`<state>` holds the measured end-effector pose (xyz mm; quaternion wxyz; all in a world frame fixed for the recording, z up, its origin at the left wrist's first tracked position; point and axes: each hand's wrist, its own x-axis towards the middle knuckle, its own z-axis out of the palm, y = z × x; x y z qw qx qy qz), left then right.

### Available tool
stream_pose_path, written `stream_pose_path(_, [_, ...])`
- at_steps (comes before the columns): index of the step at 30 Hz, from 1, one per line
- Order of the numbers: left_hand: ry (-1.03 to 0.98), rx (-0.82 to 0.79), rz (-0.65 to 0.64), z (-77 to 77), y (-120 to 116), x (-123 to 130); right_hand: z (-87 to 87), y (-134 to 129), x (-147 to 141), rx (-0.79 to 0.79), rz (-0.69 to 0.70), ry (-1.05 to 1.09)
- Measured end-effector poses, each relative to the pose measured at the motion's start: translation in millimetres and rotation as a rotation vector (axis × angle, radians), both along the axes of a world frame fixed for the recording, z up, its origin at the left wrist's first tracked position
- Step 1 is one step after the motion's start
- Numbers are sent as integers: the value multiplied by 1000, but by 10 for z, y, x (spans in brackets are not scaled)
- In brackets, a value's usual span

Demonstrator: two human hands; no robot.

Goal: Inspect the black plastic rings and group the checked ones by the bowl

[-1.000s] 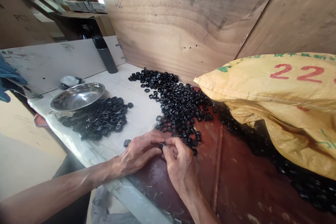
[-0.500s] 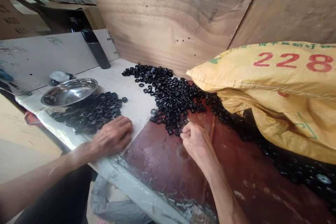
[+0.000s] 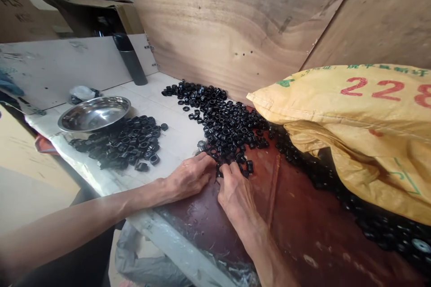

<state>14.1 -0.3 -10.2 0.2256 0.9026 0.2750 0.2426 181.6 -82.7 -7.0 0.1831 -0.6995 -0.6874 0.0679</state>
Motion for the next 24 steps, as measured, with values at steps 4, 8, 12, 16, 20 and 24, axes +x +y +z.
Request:
stream_pose_path(4, [-49,13,-18,-89,5,63,-10,-30,-28,33,26,-10])
stream_pose_path(8, [-77,34,144,-79,-8,-4,-65,-38,-66,60,41,-42])
stream_pose_path(12, [-6,43,530,-21,93,-160,-89,-27,-40,80,33,51])
stream_pose_path(16, [32,-65,392,-34,163,-201,-36,-36,-18,108,0,184])
stream_pose_path(20, [-48,-99,200,-78,85,-152,26,-40,-22,102,-56,300])
stream_pose_path(24, [-57,-266,201,-14,16,-134,106,-24,-27,110,-31,448])
